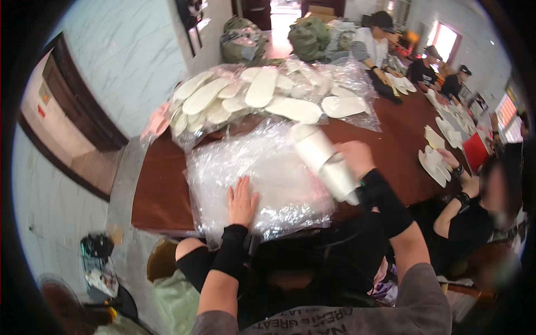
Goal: Sorting and packing plastic slippers into plastic bags.
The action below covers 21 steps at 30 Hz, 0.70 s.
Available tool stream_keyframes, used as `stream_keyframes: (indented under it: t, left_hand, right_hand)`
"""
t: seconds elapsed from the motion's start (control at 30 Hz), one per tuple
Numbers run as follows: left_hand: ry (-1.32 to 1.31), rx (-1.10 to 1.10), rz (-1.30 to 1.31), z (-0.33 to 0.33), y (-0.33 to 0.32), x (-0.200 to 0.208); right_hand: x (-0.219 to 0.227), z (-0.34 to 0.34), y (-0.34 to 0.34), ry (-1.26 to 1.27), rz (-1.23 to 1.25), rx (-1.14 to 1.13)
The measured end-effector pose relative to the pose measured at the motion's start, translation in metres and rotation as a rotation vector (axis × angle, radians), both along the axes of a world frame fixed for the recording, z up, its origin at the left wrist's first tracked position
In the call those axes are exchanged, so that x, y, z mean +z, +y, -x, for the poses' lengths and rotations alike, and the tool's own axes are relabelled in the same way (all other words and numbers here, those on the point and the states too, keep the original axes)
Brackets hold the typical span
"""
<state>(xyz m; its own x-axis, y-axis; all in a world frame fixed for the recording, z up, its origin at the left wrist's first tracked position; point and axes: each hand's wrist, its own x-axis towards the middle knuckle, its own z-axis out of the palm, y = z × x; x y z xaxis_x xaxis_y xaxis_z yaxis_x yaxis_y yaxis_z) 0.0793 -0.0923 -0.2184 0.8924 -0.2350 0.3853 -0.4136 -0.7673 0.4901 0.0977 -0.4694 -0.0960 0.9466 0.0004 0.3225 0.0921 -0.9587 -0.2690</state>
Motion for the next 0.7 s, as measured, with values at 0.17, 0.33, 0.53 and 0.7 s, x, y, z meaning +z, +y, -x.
stream_keyframes:
  t: [0.17, 0.33, 0.53, 0.7]
  left_hand:
    - [-0.024, 0.011, 0.014, -0.005, -0.006, 0.006]
    - [-0.037, 0.010, -0.008, -0.002, 0.001, 0.003]
    - [0.121, -0.035, 0.040, -0.009, 0.022, -0.009]
    - [-0.073, -0.084, 0.568, 0.016, 0.053, 0.081]
  right_hand:
    - [0.066, 0.015, -0.051, -0.357, -0.167, -0.303]
    - [0.009, 0.050, 0.082, -0.253, 0.080, 0.311]
    - [-0.093, 0.089, 0.139, 0.254, 0.273, 0.478]
    - [-0.097, 0.078, 0.117, 0.307, 0.305, 0.427]
